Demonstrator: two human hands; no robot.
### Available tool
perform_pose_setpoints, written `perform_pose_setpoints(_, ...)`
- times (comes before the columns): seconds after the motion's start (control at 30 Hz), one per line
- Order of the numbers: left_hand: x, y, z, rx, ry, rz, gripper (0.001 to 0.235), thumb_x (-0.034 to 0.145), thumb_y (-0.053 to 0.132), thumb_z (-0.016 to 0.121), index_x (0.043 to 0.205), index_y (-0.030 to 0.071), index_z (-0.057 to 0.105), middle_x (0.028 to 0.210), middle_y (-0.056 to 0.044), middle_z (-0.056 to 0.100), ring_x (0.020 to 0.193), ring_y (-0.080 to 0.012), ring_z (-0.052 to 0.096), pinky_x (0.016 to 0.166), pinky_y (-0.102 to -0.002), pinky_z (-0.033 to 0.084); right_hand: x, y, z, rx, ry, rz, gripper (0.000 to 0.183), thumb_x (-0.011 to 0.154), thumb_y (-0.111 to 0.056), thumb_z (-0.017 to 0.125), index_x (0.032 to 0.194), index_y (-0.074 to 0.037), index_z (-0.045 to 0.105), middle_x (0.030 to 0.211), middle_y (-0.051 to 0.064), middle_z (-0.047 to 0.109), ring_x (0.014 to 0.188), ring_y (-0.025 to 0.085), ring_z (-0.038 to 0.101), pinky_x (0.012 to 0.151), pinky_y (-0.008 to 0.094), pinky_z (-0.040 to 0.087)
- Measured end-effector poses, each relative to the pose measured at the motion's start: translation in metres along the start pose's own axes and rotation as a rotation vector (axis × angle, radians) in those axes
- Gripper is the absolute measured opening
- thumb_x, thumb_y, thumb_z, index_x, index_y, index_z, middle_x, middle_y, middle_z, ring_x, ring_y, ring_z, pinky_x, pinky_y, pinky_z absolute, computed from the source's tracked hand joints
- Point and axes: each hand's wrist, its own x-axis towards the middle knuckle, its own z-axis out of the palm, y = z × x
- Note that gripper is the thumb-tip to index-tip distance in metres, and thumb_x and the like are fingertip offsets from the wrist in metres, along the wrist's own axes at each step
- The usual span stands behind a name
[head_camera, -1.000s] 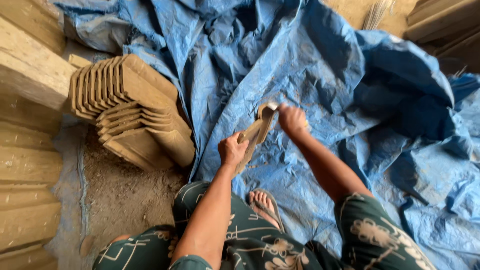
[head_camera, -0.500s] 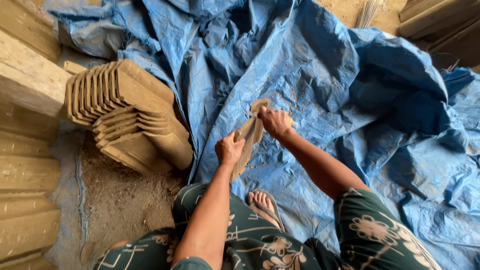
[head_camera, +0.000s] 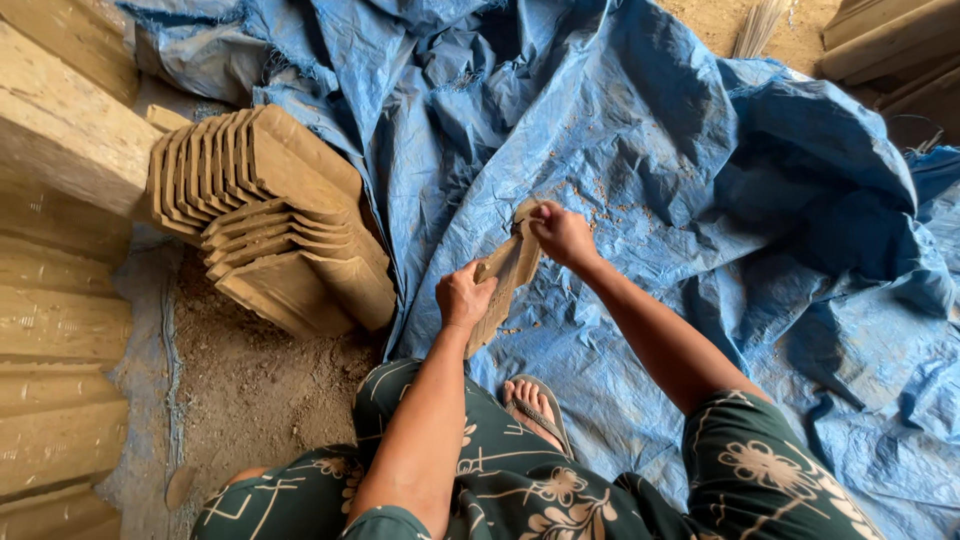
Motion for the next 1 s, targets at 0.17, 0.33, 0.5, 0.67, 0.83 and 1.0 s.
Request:
perform_pose_setpoints(0.17,-0.006,0.005,0.001,0.011,-0.033,0.02,0.033,0.069,0.037,0.066,0.103,0.036,0.069,0.088,-0.003,0.072,0.094,-0.0282,0.067,0.085,-0.043,0.054,-0.012,-0.01,0.001,0.062,0.105,-0.026,0.023,0.084,-0.038,0.066,0.088,-0.016,0.068,0.074,0.014,0.065,0.075,0.037,0.064,0.071,0.047,0.051)
perform_pose_setpoints(0.33,-0.009,0.008,-0.001,0.034,-0.044,0.036,0.032,0.068,0.038,0.065,0.1,0.037,0.07,0.086,-0.003,0.072,0.092,-0.0283,0.067,0.085,-0.042,0.054,-0.02,0.009,0.018,-0.01,0.371,-0.355,0.023,0.086,-0.029,0.066,0.071,-0.013,0.059,0.069,0.011,0.061,0.064,0.035,0.064,0.057,0.043,0.052)
perform_pose_setpoints(0.5,-0.014,0.018,0.004,0.075,-0.082,0.101,0.031,0.068,0.036,0.063,0.097,0.043,0.069,0.083,0.004,0.071,0.089,-0.0237,0.068,0.084,-0.039,0.054,-0.044,0.014,0.004,0.114,0.37,-0.197,0.02,0.079,-0.018,0.073,0.07,-0.008,0.058,0.064,0.014,0.058,0.063,0.038,0.061,0.058,0.044,0.048)
perform_pose_setpoints(0.67,-0.02,0.031,-0.016,0.025,-0.113,0.087,0.031,0.072,0.029,0.064,0.101,0.035,0.071,0.086,-0.001,0.072,0.089,-0.027,0.069,0.087,-0.04,0.053,-0.049,0.006,0.013,-0.041,0.266,-0.073,0.02,0.091,-0.023,0.062,0.075,-0.011,0.062,0.067,0.01,0.063,0.064,0.031,0.065,0.066,0.04,0.054)
perform_pose_setpoints(0.83,-0.002,0.018,-0.014,0.054,-0.1,0.051,0.034,0.071,0.032,0.06,0.103,0.039,0.069,0.091,0.001,0.072,0.093,-0.0277,0.067,0.086,-0.043,0.054,-0.033,-0.001,-0.012,0.393,0.108,0.178,0.039,0.094,-0.046,0.062,0.079,-0.01,0.061,0.063,0.007,0.065,0.052,0.018,0.061,0.058,0.032,0.051)
perform_pose_setpoints(1.0,-0.017,0.036,-0.03,0.098,-0.051,0.113,0.03,0.07,0.036,0.064,0.099,0.033,0.071,0.09,-0.003,0.072,0.089,-0.0295,0.068,0.084,-0.043,0.055,-0.052,-0.022,0.007,-0.507,-0.031,-0.132,0.025,0.101,-0.026,0.032,0.091,-0.014,0.052,0.086,0.012,0.065,0.077,0.03,0.069,0.069,0.044,0.057)
